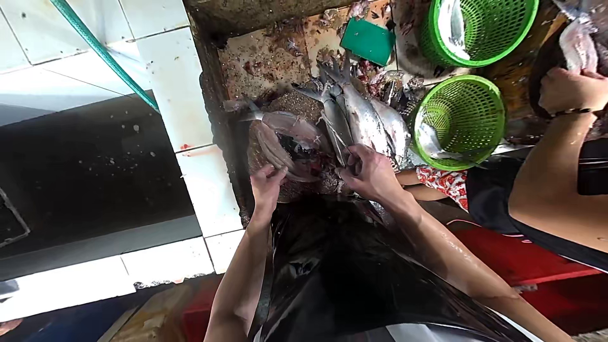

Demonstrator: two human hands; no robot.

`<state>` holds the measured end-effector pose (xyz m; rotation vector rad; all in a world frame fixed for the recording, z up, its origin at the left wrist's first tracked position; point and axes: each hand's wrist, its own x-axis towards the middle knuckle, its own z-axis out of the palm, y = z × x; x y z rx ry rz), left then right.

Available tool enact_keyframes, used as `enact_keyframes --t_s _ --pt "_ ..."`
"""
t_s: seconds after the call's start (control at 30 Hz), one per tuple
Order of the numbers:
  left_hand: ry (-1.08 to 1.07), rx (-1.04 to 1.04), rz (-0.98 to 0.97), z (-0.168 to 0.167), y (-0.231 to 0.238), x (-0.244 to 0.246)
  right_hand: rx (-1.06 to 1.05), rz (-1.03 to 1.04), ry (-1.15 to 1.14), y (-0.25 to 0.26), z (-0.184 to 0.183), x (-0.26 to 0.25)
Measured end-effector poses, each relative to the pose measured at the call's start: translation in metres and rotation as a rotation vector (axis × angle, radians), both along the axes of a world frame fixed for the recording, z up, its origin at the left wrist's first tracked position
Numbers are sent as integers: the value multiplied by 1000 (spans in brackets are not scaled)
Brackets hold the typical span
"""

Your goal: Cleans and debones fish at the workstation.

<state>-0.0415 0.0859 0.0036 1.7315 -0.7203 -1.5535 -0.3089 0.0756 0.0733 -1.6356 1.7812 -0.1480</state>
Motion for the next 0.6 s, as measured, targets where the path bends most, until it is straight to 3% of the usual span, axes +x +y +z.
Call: enact_keyframes --t_s 0.2,0.47,0.6 --pt "-53 30 33 -8 -17 8 1 17 -10 1 -4 1" --pt "-428 -78 -41 -9 -104 32 -122 -26 -69 7 -5 -6" --pt "-584 -135 -105 -3 -114 30 -176 -44 -73 13 -3 -16"
